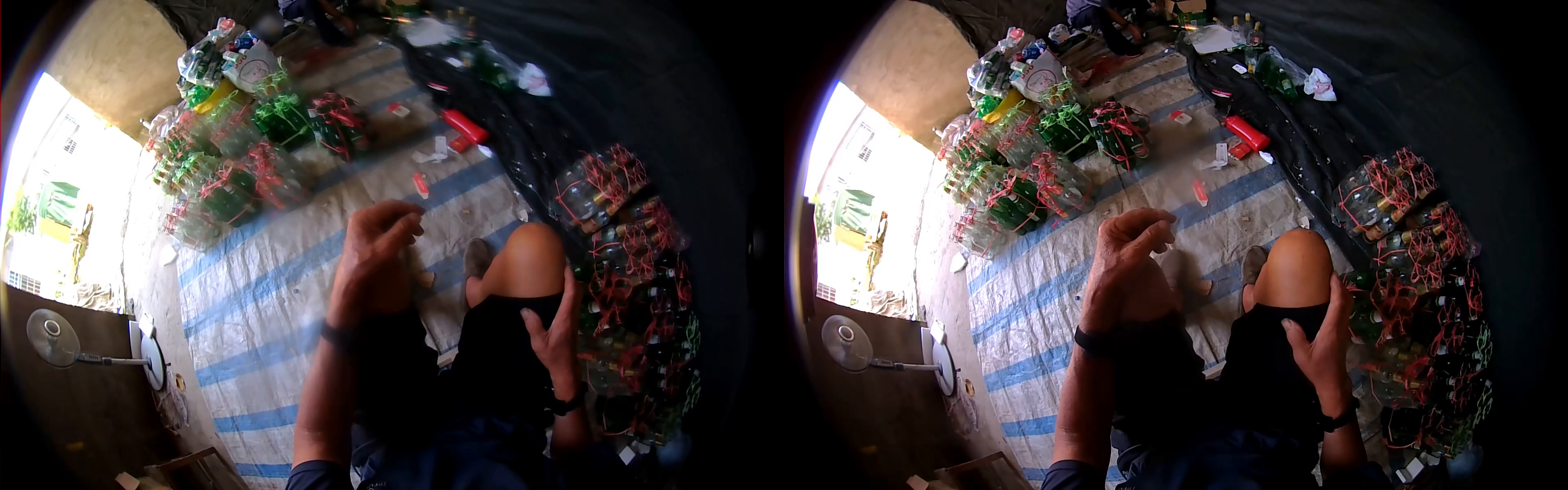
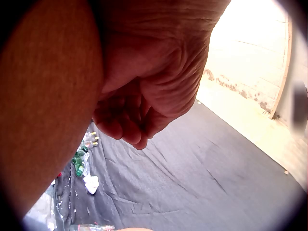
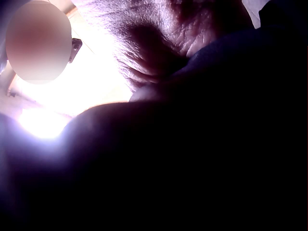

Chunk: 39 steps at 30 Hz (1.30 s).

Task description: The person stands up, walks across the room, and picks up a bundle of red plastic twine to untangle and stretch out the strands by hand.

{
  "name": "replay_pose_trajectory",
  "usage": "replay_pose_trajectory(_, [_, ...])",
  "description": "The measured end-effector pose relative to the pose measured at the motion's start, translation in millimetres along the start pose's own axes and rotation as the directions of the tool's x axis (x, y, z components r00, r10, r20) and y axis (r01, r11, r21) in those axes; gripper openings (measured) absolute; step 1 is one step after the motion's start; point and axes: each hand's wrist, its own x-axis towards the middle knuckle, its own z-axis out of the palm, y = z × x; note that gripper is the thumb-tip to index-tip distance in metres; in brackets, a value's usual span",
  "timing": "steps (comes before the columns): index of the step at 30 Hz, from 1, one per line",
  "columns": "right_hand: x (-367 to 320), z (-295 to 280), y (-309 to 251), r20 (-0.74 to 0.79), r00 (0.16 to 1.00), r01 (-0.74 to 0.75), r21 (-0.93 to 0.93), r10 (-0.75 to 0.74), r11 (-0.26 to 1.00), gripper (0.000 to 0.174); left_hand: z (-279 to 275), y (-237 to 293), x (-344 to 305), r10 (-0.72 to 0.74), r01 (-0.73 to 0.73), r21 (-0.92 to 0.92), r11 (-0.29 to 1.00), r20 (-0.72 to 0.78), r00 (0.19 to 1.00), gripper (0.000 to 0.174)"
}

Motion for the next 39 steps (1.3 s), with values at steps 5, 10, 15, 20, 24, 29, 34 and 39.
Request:
replay_pose_trajectory(5, [0.1, 0.5, -0.2, -0.004, 1.000, -0.008, 0.023, 0.008, 1.000, 0.090, -0.6, 0.9, -0.4, -0.024, 0.024, 0.009, 1.000, 0.007, 1.000, 0.024])
replay_pose_trajectory(10, [-0.9, -0.2, -0.1, 0.003, 1.000, -0.015, 0.012, 0.015, 1.000, 0.091, -1.0, 2.0, 0.1, -0.001, 0.000, 0.043, 0.999, 0.022, 1.000, 0.025])
replay_pose_trajectory(15, [0.0, 0.3, 0.3, 0.008, 1.000, -0.028, 0.028, 0.027, 0.999, 0.091, -1.3, 1.9, -1.2, 0.039, -0.043, 0.108, 0.993, 0.042, 0.998, 0.027])
replay_pose_trajectory(20, [-0.5, 0.3, 1.1, 0.005, 1.000, -0.016, 0.007, 0.016, 1.000, 0.091, -2.1, 3.2, -2.1, 0.059, -0.064, 0.103, 0.993, 0.049, 0.997, 0.027])
replay_pose_trajectory(24, [0.1, 0.3, 0.9, -0.003, 1.000, -0.010, 0.015, 0.010, 1.000, 0.091, -0.8, 3.9, -1.7, -0.020, 0.021, -0.019, 1.000, 0.020, 1.000, 0.026])
replay_pose_trajectory(29, [-0.7, 0.5, 1.4, -0.002, 1.000, -0.021, 0.012, 0.021, 1.000, 0.091, -1.4, 5.1, -0.6, -0.013, 0.013, 0.018, 1.000, 0.024, 1.000, 0.026])
replay_pose_trajectory(34, [-0.2, 0.5, 1.9, -0.004, 1.000, -0.006, 0.023, 0.007, 1.000, 0.091, -1.7, 3.9, -0.5, -0.001, 0.001, 0.000, 1.000, 0.026, 1.000, 0.026])
replay_pose_trajectory(39, [1.0, -0.6, -0.2, -0.001, 1.000, -0.013, 0.032, 0.013, 0.999, 0.093, -4.9, -0.9, 1.0, 0.023, -0.023, -0.014, 1.000, 0.034, 0.999, 0.033])
